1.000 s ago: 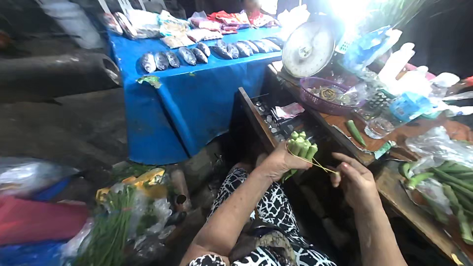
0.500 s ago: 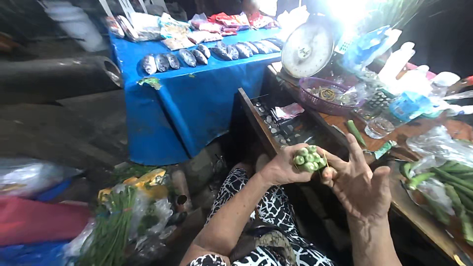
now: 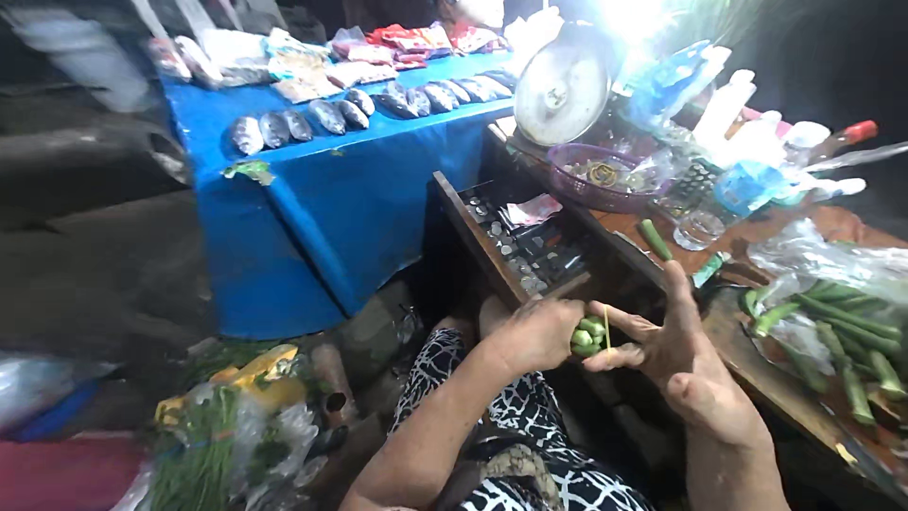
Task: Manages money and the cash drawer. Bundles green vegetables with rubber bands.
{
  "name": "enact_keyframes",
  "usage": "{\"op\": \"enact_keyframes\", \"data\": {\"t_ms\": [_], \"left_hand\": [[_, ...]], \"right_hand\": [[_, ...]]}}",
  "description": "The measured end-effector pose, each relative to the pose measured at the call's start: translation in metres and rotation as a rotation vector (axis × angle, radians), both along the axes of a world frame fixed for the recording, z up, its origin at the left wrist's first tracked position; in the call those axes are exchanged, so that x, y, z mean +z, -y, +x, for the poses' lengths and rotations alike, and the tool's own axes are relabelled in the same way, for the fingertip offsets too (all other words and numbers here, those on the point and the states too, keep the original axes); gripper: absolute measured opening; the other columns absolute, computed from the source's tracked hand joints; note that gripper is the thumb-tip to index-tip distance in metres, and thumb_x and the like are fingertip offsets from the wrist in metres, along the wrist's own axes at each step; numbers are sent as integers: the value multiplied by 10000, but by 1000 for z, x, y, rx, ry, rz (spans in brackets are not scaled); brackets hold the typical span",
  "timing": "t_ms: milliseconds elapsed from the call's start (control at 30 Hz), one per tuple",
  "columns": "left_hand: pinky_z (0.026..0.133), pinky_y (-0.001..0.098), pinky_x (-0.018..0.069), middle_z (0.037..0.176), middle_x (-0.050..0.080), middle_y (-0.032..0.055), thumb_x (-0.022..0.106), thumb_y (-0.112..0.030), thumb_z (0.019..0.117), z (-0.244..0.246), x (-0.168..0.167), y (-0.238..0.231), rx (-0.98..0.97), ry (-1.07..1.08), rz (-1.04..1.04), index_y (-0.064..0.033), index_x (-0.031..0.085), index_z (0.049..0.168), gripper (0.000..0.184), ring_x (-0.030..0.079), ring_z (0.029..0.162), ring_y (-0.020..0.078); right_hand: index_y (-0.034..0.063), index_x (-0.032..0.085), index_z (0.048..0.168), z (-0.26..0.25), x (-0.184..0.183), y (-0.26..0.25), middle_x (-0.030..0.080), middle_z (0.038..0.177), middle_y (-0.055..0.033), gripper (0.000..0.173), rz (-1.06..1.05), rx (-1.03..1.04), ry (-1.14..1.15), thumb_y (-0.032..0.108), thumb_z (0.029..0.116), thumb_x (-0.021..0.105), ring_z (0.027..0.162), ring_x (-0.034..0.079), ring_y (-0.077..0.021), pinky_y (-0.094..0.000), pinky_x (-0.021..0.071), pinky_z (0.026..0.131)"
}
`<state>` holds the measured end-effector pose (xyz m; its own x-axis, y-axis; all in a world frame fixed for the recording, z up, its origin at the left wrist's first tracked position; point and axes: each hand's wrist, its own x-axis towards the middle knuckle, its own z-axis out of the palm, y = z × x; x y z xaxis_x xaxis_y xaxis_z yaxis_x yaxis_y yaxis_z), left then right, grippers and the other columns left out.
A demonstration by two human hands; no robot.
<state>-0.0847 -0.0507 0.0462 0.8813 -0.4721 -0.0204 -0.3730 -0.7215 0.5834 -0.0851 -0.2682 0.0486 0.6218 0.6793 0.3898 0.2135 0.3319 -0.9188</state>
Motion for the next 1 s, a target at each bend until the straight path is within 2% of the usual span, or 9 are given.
{"op": "enact_keyframes", "data": {"t_ms": [133,233,300,400,600,667,833,900,1000], "left_hand": [[1033,555,477,1147,726,106,721,-119,897,-6,0,14,117,-6,97,-96,716,1153,257,674,1104,305],[955,567,530,1053,739,107,791,-212,833,-7,-17,16,294,46,-67,-101,729,1111,305,698,1026,296],[866,554,566,1002,724,122,763,-235,870,-2,-20,13,387,57,-147,-82,694,1170,344,706,951,279],[923,602,539,1089,710,214,845,-219,816,6,-8,5,404,58,-137,-4,617,1303,579,698,1021,348],[844,316,570,1026,692,46,869,-44,671,4,-4,8,472,-26,-370,-38,605,1227,615,668,927,83],[837,240,560,1018,693,0,854,-99,665,3,-8,12,456,6,-413,-50,610,1220,609,658,922,15],[784,203,589,990,692,-2,855,-123,659,4,-16,23,562,-36,-773,-11,583,1209,624,681,883,19],[772,259,617,995,686,45,844,-107,704,4,-18,26,579,-79,-1011,21,522,1251,647,702,876,92],[874,293,605,1142,655,59,828,-408,817,-3,-23,37,384,-154,-1180,20,348,1418,881,685,1000,111]], "right_hand": [[70,-77,1626,-18,2,-5,516,1518,-148,1166,-194,-105,151,515,903,723,1140,705,-204,-386,627,949],[-71,58,1603,-25,4,-13,504,1504,-235,1079,-346,-174,280,442,923,721,1149,693,-165,-359,597,975],[-76,120,1599,-25,5,-17,555,1452,-242,1008,-357,-189,321,388,933,718,1119,698,-186,-367,588,963],[-42,197,1603,-21,1,-21,634,1327,-205,884,-378,-228,323,292,961,705,1085,678,-220,-379,559,964],[-136,480,1430,-16,-16,-27,678,1236,-231,496,-193,-371,317,61,997,619,1149,676,-223,-344,527,1046],[-154,546,1356,-18,-21,-24,673,1253,-242,400,-126,-419,318,36,1006,587,1165,674,-211,-328,521,1060],[-90,672,1237,-22,-37,-19,695,1254,-193,297,-107,-665,364,56,999,572,1233,643,-228,-391,489,1107],[-74,658,1273,-20,-44,-17,680,1294,-183,321,-149,-693,325,96,1014,576,1266,621,-222,-386,475,1123],[-91,479,1460,-19,-53,-23,508,1500,-236,554,-231,-598,245,203,1013,623,1391,518,-221,-353,436,1171]]}}
